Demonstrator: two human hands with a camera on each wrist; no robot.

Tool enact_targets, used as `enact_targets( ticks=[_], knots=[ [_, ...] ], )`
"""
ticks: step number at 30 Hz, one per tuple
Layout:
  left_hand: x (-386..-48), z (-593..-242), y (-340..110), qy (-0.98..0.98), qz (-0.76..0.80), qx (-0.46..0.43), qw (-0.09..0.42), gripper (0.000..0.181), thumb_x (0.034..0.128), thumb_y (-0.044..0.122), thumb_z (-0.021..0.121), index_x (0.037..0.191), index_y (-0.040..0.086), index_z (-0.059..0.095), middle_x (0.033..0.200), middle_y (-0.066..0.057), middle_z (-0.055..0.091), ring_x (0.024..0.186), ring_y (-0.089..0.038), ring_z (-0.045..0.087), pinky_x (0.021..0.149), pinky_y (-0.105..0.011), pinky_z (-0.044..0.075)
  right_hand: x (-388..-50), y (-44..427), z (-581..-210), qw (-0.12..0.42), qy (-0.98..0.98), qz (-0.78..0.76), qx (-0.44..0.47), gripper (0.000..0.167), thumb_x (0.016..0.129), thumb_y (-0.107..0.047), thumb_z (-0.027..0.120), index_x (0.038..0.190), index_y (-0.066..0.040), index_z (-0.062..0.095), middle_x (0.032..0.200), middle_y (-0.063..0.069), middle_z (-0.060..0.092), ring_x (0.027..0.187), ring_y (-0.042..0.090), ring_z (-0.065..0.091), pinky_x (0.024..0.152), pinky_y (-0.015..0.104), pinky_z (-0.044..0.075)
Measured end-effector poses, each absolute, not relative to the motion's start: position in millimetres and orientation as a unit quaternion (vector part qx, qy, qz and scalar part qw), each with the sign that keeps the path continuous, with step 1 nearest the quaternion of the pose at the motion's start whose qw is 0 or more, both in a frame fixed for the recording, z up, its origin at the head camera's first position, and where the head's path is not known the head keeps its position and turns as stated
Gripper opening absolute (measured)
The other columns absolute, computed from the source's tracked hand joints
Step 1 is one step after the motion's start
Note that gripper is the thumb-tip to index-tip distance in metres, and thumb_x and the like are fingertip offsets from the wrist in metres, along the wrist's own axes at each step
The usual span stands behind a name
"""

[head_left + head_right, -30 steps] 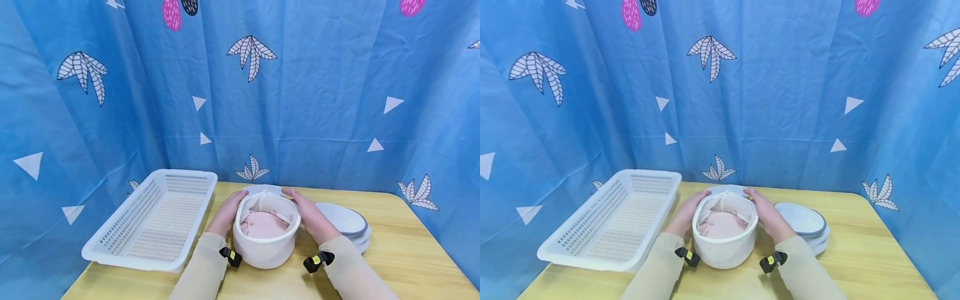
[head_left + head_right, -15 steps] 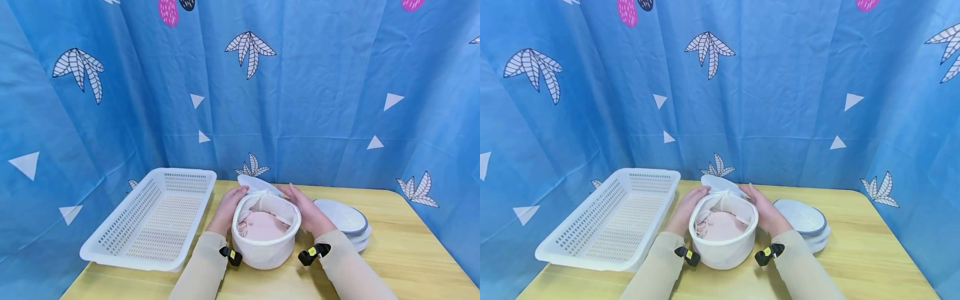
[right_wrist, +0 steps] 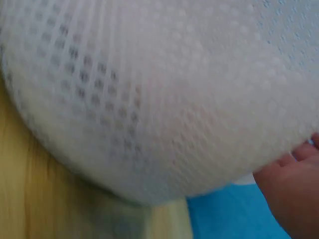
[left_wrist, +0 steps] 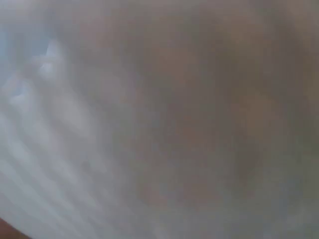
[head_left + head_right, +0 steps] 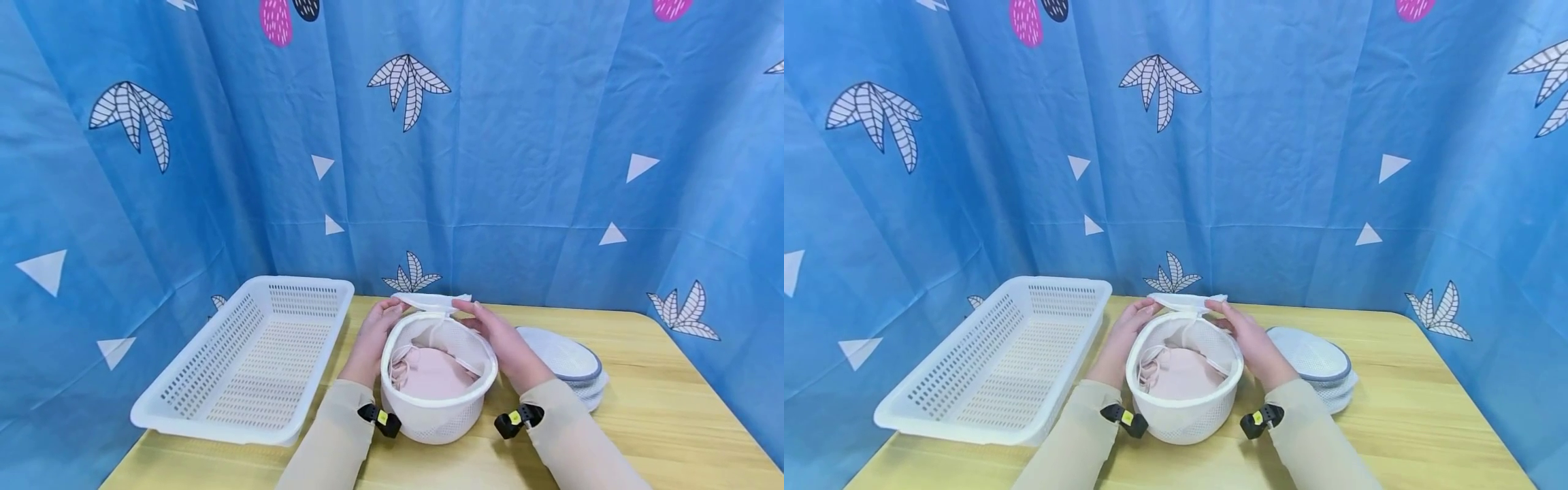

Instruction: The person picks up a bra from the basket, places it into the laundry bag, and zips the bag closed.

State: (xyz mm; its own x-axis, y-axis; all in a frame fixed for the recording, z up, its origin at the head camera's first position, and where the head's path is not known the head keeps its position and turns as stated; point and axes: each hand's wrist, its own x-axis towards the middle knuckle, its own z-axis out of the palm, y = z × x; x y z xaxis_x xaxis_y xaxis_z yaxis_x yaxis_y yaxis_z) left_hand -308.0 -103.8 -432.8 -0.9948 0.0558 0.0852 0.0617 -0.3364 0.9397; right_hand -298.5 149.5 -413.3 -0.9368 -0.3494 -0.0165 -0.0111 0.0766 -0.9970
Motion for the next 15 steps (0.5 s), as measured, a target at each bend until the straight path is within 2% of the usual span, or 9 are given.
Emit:
enact_targets(
  ticks=[2,4,7,9,12,15],
  knots=[
    [-305.8,-429.2,-104.3,-0.558,-0.828,-0.055,-0.016,0.029,0.1052,0.029,0.057,0.126,0.010,0.055,0.126,-0.005,0.065,0.109,-0.017,0.061,0.089,-0.030,0.052,-295.1,153.1,-412.3,0.111,0.738,-0.651,-0.138,0.068,0.096,-0.074,0.040,0.147,-0.032,0.054,0.150,0.006,0.048,0.131,0.032,0.051,0.109,0.049,0.038],
    [-303.9,-426.4,-105.6,-0.553,-0.830,-0.059,-0.030,0.030,0.1056,0.036,0.054,0.121,0.010,0.059,0.114,-0.004,0.068,0.103,-0.017,0.063,0.087,-0.031,0.052,-291.8,156.2,-412.2,0.092,0.751,-0.636,-0.152,0.060,0.098,-0.071,0.041,0.142,-0.035,0.058,0.153,-0.002,0.045,0.136,0.030,0.046,0.114,0.054,0.029],
    [-301.2,-424.1,-107.8,-0.570,-0.818,-0.064,-0.047,0.037,0.1059,0.043,0.051,0.117,0.009,0.062,0.103,-0.004,0.070,0.097,-0.019,0.065,0.085,-0.032,0.053,-288.3,158.5,-412.0,0.050,0.760,-0.620,-0.187,0.050,0.104,-0.058,0.040,0.137,-0.029,0.063,0.155,-0.006,0.042,0.147,0.028,0.031,0.118,0.060,0.013],
    [-300.0,-423.4,-108.7,-0.584,-0.808,-0.068,-0.052,0.040,0.1058,0.044,0.051,0.120,0.008,0.062,0.102,-0.004,0.069,0.096,-0.018,0.065,0.085,-0.031,0.053,-286.6,158.6,-411.5,0.016,0.766,-0.605,-0.215,0.045,0.108,-0.048,0.040,0.134,-0.023,0.067,0.153,-0.001,0.047,0.150,0.027,0.023,0.118,0.061,0.006],
    [-299.4,-423.4,-108.6,-0.589,-0.802,-0.081,-0.061,0.039,0.1070,0.035,0.052,0.135,0.008,0.055,0.110,-0.005,0.068,0.102,-0.017,0.064,0.088,-0.031,0.052,-284.3,157.9,-410.4,-0.035,0.775,-0.579,-0.251,0.040,0.110,-0.033,0.041,0.128,-0.013,0.070,0.146,0.007,0.055,0.149,0.029,0.027,0.118,0.060,0.011],
    [-298.6,-424.4,-108.3,-0.595,-0.796,-0.096,-0.060,0.040,0.1072,0.024,0.052,0.143,0.006,0.050,0.115,-0.007,0.067,0.105,-0.018,0.064,0.089,-0.031,0.052,-281.1,157.3,-410.2,-0.057,0.778,-0.570,-0.259,0.034,0.110,-0.025,0.044,0.128,-0.006,0.066,0.137,0.013,0.061,0.140,0.033,0.042,0.115,0.056,0.027]
  ],
)
